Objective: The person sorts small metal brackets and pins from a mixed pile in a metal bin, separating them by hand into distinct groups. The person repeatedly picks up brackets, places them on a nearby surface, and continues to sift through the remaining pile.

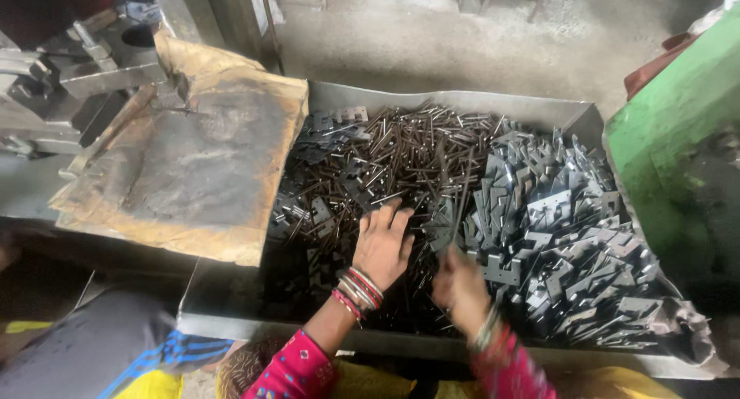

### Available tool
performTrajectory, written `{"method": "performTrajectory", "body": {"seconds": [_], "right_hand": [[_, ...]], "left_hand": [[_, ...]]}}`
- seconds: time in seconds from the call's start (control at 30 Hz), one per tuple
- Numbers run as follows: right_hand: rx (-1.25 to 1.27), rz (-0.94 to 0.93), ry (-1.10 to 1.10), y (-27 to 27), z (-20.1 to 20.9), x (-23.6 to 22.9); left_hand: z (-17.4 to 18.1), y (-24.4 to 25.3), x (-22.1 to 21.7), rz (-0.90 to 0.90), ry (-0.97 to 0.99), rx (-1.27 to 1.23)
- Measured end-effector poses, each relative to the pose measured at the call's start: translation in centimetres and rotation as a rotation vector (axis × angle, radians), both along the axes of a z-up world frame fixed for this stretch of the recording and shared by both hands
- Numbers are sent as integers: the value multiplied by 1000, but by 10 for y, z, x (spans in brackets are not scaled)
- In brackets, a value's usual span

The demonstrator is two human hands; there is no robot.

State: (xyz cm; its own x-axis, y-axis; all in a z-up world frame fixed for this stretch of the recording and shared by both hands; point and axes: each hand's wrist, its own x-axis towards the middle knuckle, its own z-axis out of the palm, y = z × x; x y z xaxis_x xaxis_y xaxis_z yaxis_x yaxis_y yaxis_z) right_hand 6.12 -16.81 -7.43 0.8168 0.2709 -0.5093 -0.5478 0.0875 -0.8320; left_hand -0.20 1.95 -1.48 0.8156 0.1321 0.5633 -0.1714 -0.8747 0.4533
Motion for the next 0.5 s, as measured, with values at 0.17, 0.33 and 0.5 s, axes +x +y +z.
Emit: {"method": "performTrajectory", "body": {"seconds": [0.17,0.33,0.5], "right_hand": [[75,71,184,-24,-4,44],[-23,116,312,-105,-39,-49],[-97,195,392,-133,-32,-72]], "left_hand": [[0,8,0,25,41,10],[-13,5,3,1,137,19],[-11,8,-3,0,124,48]]}}
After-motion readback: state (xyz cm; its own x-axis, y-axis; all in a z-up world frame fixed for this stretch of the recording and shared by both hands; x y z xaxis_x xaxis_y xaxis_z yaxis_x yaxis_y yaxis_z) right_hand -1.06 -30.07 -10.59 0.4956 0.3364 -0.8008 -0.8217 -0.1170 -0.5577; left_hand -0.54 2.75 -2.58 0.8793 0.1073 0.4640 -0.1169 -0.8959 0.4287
